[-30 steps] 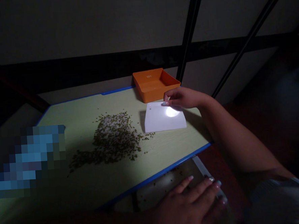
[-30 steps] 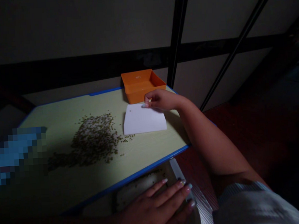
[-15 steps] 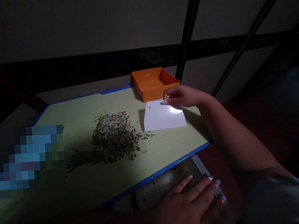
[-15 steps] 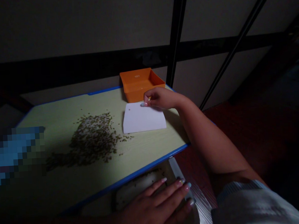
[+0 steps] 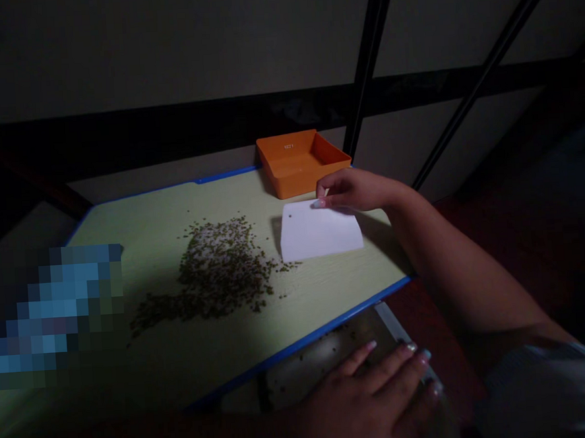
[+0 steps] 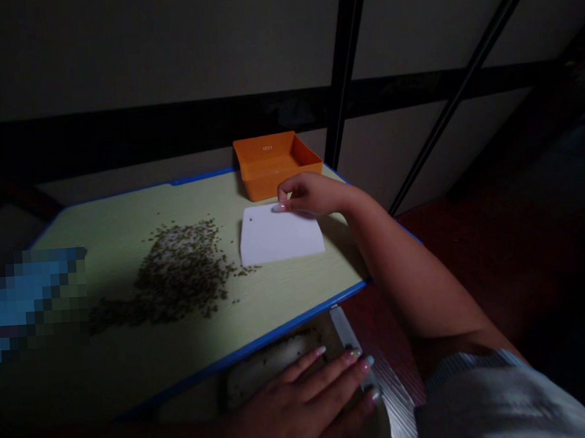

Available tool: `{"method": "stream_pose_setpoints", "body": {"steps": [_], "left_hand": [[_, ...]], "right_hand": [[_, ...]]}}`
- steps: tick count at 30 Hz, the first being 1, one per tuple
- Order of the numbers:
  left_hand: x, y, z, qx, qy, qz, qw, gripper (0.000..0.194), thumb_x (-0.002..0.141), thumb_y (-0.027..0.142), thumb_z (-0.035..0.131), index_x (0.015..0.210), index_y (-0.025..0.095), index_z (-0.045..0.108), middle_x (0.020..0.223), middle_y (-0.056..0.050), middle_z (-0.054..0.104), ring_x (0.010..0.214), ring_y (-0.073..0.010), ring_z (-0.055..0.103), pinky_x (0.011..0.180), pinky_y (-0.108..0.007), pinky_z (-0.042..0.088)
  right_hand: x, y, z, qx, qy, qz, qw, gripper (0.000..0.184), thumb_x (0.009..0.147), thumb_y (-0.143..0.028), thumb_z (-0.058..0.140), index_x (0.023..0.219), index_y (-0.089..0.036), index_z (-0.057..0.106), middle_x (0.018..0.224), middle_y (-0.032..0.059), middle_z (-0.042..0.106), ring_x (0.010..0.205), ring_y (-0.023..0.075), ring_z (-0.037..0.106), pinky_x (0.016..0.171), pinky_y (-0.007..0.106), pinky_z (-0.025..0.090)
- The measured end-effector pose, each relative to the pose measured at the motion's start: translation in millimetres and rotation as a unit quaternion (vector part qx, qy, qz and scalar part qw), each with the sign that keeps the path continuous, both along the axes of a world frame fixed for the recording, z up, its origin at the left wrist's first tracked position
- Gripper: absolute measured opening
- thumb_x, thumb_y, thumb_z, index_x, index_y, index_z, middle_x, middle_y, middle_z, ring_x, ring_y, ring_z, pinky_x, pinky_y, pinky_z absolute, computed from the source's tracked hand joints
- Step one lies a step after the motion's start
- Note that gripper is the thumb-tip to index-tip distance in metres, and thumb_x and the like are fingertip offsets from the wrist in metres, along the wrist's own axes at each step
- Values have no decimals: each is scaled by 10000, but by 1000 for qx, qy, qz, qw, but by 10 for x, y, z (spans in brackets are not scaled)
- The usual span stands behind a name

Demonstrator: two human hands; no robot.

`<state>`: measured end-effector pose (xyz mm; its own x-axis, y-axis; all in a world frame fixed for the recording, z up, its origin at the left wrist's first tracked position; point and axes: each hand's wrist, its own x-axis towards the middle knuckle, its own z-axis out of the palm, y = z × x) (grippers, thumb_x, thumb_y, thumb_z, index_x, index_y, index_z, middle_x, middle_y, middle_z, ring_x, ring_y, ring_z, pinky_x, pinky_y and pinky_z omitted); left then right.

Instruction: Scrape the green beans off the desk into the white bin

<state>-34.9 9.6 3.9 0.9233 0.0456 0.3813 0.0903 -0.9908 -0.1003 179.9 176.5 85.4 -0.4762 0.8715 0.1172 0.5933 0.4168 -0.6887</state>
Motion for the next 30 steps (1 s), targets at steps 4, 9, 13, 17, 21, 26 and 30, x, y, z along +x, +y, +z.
{"method": "stream_pose_setpoints", "body": {"steps": [4, 9, 13, 17, 21, 26, 30], "left_hand": [[2, -3, 12, 7, -7, -3, 1000, 346, 966, 302, 348, 1255, 236, 526, 1350, 28, 523, 1272, -124, 424, 978, -274, 403], [6, -23, -4, 2, -18, 11, 1000, 340, 962, 295, 361, 1251, 240, 531, 1338, 40, 535, 1261, -116, 434, 977, -269, 401], [6, -32, 5, 3, -25, 14, 1000, 330, 964, 302, 366, 1242, 251, 534, 1325, 55, 545, 1250, -108, 447, 966, -266, 407], [8, -32, 16, -1, -21, 10, 1000, 325, 968, 304, 357, 1224, 244, 547, 1320, 47, 550, 1247, -111, 454, 966, -269, 405], [8, -34, 3, -8, -24, 17, 1000, 321, 965, 302, 369, 1231, 239, 538, 1325, 47, 546, 1247, -112, 454, 972, -273, 400], [5, -31, -20, -17, -12, 9, 1000, 340, 967, 315, 355, 1258, 233, 513, 1361, 38, 510, 1278, -126, 418, 984, -286, 387], [5, -38, -30, -18, -13, 8, 1000, 333, 965, 319, 364, 1246, 236, 522, 1353, 36, 517, 1275, -128, 418, 977, -284, 389]], "right_hand": [[-7, -16, 6, -11, 2, 8, 1000, 224, 816, -337, 584, 705, -150, 530, 530, -65, 416, 499, 55, 369, 494, 228, 256], [5, -34, 25, -12, 19, 23, 999, 196, 824, -314, 572, 723, -151, 533, 528, -67, 415, 501, 54, 371, 494, 228, 262], [13, -38, 40, -32, 18, 17, 999, 190, 832, -315, 561, 738, -155, 523, 505, -72, 411, 481, 55, 368, 489, 234, 257], [-1, -44, 42, -21, -18, 13, 1000, 209, 821, -321, 576, 714, -147, 535, 519, -65, 430, 509, 56, 382, 521, 236, 271], [1, -53, 55, -36, -30, 18, 999, 225, 825, -345, 568, 721, -148, 533, 536, -64, 418, 517, 58, 374, 527, 238, 271], [38, -68, 101, -58, -35, 19, 997, 219, 817, -351, 565, 749, -145, 536, 560, -57, 423, 517, 61, 381, 516, 236, 280], [81, -70, 123, -74, -66, 20, 995, 239, 809, -374, 564, 742, -148, 531, 585, -45, 433, 540, 68, 397, 531, 239, 301]]}}
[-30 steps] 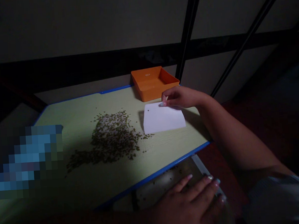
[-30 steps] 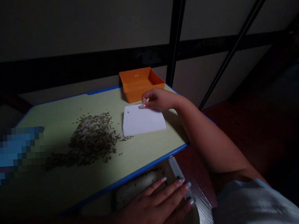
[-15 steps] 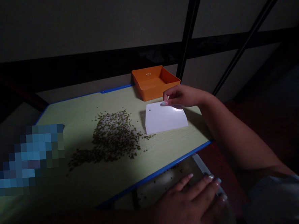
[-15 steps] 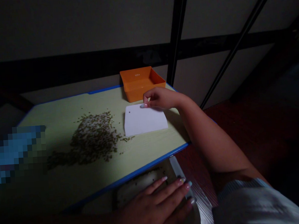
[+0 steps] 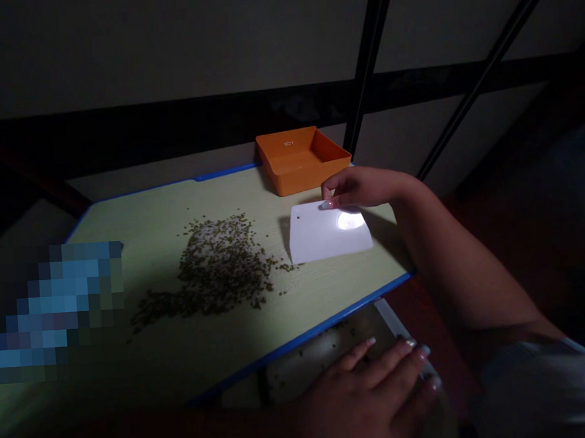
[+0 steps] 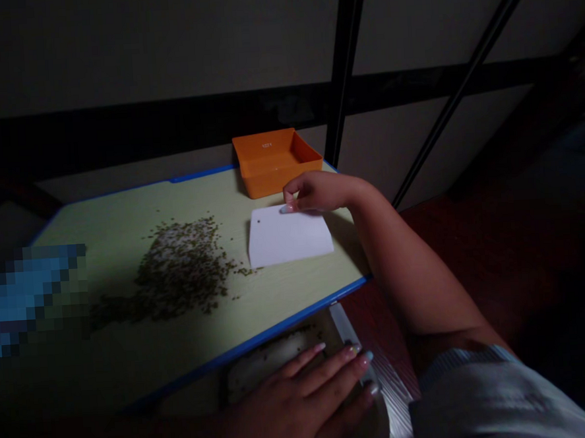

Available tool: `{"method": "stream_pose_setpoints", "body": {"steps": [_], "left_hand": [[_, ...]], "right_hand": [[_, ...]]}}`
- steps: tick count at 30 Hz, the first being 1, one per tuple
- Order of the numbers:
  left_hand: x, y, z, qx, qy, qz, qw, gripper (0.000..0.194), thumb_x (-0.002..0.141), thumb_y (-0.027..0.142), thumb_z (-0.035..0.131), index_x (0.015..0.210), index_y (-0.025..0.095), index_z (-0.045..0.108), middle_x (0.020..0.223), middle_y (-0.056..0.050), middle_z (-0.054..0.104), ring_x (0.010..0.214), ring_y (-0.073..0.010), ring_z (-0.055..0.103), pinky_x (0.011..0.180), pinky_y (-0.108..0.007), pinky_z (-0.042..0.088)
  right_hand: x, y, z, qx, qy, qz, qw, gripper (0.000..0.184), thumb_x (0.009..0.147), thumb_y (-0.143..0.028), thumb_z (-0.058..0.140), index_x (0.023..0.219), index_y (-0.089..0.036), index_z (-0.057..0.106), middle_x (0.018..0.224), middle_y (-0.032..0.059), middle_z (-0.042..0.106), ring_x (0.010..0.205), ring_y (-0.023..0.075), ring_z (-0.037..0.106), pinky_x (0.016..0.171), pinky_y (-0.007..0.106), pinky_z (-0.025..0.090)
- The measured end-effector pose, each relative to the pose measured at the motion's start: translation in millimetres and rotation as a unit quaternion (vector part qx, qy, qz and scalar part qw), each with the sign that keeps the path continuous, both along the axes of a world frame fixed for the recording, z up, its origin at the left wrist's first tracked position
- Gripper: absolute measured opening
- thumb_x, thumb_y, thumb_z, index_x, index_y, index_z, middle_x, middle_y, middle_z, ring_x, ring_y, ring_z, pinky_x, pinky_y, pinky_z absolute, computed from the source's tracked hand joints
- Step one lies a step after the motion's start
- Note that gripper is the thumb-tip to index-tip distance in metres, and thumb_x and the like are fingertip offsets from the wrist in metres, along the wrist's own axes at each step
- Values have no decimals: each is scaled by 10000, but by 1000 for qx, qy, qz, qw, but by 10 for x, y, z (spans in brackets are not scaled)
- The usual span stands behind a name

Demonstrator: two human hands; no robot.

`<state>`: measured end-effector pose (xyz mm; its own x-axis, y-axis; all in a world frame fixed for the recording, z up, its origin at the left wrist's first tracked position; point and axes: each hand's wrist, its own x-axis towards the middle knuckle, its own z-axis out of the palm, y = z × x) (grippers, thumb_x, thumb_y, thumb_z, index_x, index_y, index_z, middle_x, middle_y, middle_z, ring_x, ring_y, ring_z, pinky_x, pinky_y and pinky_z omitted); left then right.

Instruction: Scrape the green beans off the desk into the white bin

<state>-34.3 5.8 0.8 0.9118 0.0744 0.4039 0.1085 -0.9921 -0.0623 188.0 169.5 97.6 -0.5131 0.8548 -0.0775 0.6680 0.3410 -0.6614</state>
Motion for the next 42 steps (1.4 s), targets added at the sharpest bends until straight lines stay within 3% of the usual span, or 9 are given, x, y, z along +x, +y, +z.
{"method": "stream_pose_setpoints", "body": {"steps": [10, 42], "left_hand": [[11, -25, -78, -22, 9, 1, 1000, 345, 966, 295, 359, 1273, 225, 498, 1385, 26, 483, 1301, -141, 383, 991, -307, 385], [-5, -43, 20, -56, 48, 2, 997, 382, 968, 333, 344, 1308, 220, 474, 1417, 21, 448, 1313, -128, 368, 1006, -300, 388]], "right_hand": [[85, 27, 22, -24, -68, 9, 997, 198, 776, -338, 576, 734, -145, 563, 629, -24, 454, 589, 85, 402, 569, 250, 333], [54, 14, 16, -85, -105, 91, 987, 192, 771, -308, 596, 691, -150, 520, 597, -47, 420, 593, 80, 390, 583, 232, 316]]}}
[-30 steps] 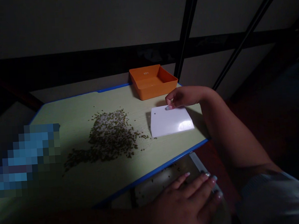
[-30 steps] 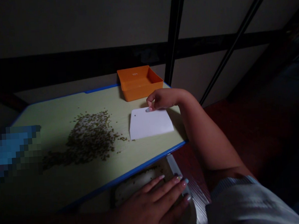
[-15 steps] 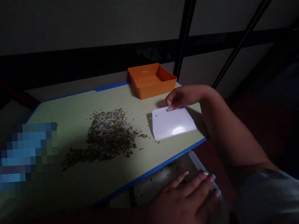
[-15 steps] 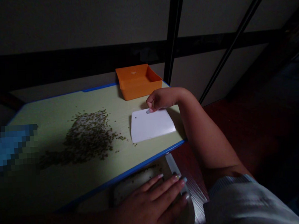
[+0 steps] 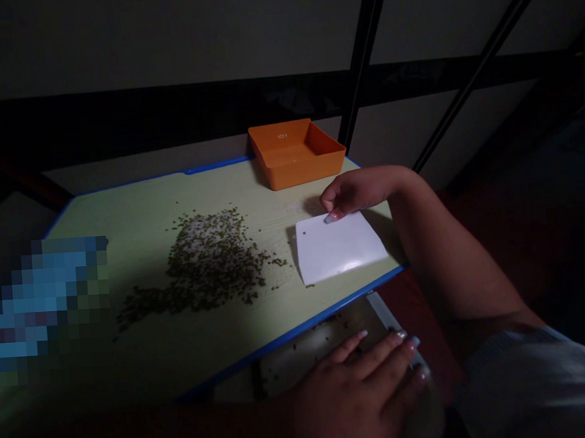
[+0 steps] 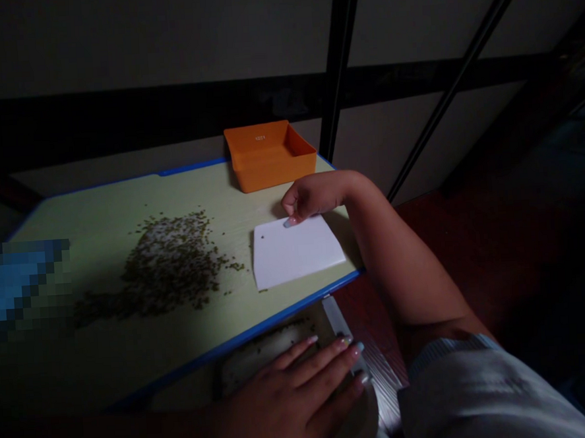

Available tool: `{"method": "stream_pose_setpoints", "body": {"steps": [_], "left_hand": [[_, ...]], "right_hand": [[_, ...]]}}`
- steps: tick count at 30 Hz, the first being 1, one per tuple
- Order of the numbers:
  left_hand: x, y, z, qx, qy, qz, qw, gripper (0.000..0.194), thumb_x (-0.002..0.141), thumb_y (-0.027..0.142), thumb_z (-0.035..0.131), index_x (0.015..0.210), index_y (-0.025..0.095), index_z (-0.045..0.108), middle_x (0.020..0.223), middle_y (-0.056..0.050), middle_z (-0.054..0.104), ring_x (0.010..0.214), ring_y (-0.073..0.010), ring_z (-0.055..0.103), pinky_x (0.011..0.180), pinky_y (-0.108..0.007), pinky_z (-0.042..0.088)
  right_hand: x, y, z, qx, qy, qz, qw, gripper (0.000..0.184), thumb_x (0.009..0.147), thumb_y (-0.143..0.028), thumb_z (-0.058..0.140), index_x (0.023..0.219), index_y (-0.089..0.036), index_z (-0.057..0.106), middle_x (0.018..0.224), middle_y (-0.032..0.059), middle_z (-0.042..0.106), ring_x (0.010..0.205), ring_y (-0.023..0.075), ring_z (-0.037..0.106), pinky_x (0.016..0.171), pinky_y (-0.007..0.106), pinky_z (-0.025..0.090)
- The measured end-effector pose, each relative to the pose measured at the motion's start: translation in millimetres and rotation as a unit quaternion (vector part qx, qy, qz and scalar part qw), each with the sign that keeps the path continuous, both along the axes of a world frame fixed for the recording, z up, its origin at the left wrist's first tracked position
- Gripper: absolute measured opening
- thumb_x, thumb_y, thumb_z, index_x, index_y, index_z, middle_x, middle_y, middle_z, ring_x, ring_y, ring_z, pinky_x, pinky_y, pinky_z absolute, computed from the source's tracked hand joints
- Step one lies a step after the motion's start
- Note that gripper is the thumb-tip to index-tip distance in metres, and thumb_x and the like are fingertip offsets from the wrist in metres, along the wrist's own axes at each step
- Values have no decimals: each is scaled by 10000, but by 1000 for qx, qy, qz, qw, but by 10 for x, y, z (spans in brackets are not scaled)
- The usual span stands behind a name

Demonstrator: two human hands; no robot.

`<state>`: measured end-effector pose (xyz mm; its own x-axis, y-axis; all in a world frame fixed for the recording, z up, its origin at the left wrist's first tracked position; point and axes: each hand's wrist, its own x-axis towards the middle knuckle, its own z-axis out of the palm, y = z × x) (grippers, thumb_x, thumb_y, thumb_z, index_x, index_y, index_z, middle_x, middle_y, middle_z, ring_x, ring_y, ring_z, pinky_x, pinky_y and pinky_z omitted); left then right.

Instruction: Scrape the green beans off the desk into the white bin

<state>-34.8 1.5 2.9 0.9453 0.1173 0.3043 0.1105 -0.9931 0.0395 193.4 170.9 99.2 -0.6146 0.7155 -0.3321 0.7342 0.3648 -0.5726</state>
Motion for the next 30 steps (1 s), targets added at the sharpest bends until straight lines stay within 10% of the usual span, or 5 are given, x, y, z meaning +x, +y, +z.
{"method": "stream_pose_setpoints", "body": {"steps": [30], "left_hand": [[26, -71, 107, -125, 10, 37, 991, 361, 960, 220, 345, 1277, 232, 517, 1400, 30, 460, 1278, -129, 436, 1025, -335, 419]], "right_hand": [[-149, -113, 8, -42, 8, 102, 994, 309, 809, -366, 603, 641, -148, 463, 579, -58, 428, 551, 53, 368, 556, 209, 279]]}}
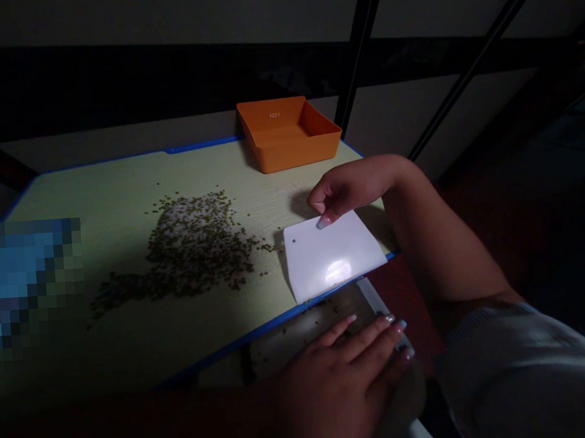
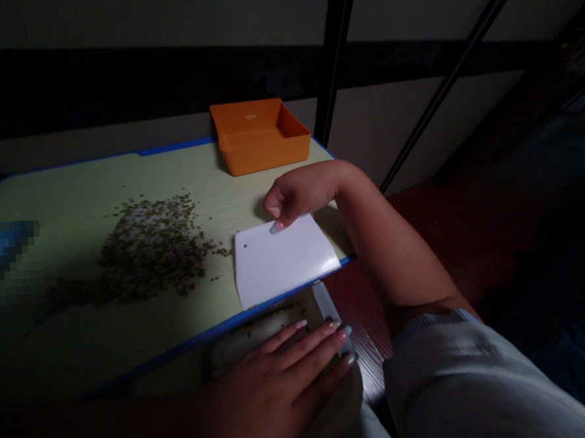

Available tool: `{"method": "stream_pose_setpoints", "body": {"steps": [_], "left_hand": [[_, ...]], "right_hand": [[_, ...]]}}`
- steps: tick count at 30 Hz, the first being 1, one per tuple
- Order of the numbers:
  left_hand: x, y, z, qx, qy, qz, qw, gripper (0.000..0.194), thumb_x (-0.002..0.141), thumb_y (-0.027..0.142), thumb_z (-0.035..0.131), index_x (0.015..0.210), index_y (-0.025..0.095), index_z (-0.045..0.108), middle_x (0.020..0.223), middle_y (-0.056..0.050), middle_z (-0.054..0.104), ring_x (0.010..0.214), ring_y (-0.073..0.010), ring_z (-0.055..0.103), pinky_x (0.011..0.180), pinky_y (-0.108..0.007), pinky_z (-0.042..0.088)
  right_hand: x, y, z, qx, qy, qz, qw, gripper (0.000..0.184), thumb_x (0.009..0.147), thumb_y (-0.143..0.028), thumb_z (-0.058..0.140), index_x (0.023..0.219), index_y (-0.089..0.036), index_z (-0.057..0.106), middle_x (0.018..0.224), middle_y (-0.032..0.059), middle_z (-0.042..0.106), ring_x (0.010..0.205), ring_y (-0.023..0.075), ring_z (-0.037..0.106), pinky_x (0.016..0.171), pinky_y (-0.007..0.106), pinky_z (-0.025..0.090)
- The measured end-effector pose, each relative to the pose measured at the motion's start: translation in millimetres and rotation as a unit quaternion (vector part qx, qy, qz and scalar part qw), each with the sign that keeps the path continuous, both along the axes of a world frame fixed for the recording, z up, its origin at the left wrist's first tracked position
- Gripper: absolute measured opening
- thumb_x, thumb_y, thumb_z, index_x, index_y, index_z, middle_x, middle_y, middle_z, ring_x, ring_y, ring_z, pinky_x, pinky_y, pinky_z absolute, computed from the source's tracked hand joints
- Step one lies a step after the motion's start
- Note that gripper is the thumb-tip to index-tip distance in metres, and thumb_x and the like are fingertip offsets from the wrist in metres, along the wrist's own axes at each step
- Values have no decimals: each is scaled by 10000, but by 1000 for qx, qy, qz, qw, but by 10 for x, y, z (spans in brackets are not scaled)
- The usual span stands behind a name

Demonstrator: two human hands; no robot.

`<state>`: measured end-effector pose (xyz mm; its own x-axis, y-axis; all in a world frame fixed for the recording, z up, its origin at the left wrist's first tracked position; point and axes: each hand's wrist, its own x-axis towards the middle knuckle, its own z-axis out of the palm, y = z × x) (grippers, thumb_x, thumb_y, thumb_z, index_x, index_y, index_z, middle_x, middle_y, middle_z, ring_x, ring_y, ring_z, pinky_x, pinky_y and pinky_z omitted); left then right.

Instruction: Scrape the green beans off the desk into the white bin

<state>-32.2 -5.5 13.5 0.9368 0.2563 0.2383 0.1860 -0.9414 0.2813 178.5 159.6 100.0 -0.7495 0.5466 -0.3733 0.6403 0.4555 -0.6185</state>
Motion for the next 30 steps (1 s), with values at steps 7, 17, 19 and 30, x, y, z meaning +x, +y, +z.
{"method": "stream_pose_setpoints", "body": {"steps": [7, 17, 19, 30], "left_hand": [[22, -24, -12, -9, 5, 14, 1000, 372, 971, 221, 305, 1273, 254, 519, 1399, 47, 461, 1278, -118, 435, 1034, -335, 409], [-6, 0, -38, 8, 19, -11, 1000, 368, 972, 226, 311, 1289, 232, 498, 1426, 38, 422, 1300, -133, 407, 1034, -330, 404], [-7, 7, -25, 4, 32, -25, 999, 386, 971, 219, 301, 1322, 216, 462, 1447, 21, 388, 1320, -146, 379, 1044, -345, 393], [-33, 66, 2, -28, 67, -69, 995, 436, 974, 243, 252, 1388, 161, 359, 1510, -30, 270, 1380, -180, 261, 1078, -394, 342]], "right_hand": [[-2, -2, -3, 4, 6, 10, 1000, 326, 818, -389, 593, 644, -150, 455, 579, -59, 414, 553, 53, 359, 559, 211, 277], [58, 8, 22, 52, 61, -6, 997, 306, 846, -381, 563, 681, -145, 462, 592, -66, 378, 571, 49, 347, 563, 201, 266], [76, 10, 32, 58, 71, -17, 996, 301, 847, -376, 560, 681, -147, 459, 595, -63, 383, 572, 50, 352, 559, 202, 269], [148, 55, 27, 103, 39, -120, 987, 254, 792, -350, 596, 661, -159, 493, 603, -41, 416, 573, 72, 373, 548, 236, 291]]}}
